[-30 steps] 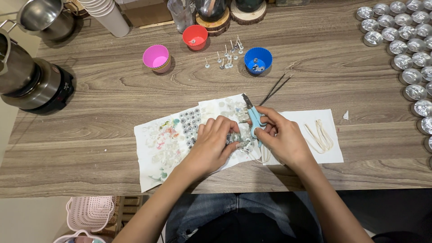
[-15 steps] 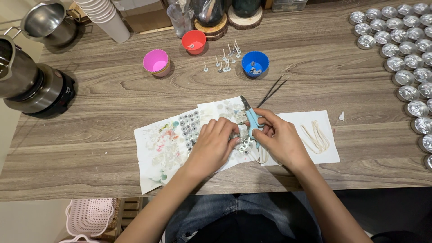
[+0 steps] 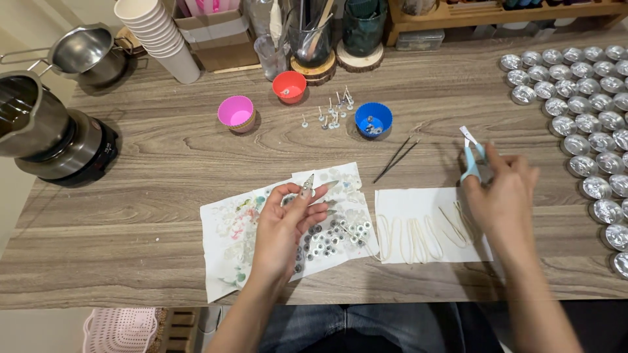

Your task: The person prepares candle wicks by using tweezers to pick up small metal wick tabs and placing them onto the base of pre-cut wicks, then using scissors to trim the excess length of the wicks.

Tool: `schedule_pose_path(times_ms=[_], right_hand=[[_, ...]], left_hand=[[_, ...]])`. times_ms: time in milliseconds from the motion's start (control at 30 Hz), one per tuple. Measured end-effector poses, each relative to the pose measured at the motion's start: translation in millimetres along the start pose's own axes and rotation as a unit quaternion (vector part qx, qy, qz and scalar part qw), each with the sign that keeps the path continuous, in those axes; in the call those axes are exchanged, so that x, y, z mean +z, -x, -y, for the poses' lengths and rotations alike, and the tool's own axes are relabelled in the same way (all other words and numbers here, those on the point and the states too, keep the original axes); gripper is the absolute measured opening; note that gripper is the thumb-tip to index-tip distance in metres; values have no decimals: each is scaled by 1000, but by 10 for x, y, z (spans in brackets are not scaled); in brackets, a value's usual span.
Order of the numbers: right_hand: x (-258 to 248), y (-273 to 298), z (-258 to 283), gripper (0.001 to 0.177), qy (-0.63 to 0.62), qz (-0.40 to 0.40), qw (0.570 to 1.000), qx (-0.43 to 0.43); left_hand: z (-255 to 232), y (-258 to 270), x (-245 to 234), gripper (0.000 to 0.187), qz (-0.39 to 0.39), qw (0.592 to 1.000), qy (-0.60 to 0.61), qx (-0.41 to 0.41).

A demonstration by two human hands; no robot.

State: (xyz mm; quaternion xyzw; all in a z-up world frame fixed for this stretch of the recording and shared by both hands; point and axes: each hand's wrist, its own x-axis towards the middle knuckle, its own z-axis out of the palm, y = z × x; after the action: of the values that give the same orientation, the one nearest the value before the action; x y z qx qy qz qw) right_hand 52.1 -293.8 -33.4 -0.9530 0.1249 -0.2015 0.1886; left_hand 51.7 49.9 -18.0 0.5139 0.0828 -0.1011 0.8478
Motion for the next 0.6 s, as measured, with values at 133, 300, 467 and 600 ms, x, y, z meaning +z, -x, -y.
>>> schedule_pose_path(times_ms=[133,300,467,600], right_hand=[[229,-258,-472,68,134,24,986,-94],[114,-633,-384,103,-84,276,957,26],[-80,-745,19,68,3,356,926,127],[-6,-725,149,66,114,346,931,29]], left_hand=[[-26,48,48,35,-18,996,71,-59],[10,142,48,46,-12,983,138,-118],[55,208,28,37,-11,979,163,-119],[41,223,74,39,-20,985,126,-112]])
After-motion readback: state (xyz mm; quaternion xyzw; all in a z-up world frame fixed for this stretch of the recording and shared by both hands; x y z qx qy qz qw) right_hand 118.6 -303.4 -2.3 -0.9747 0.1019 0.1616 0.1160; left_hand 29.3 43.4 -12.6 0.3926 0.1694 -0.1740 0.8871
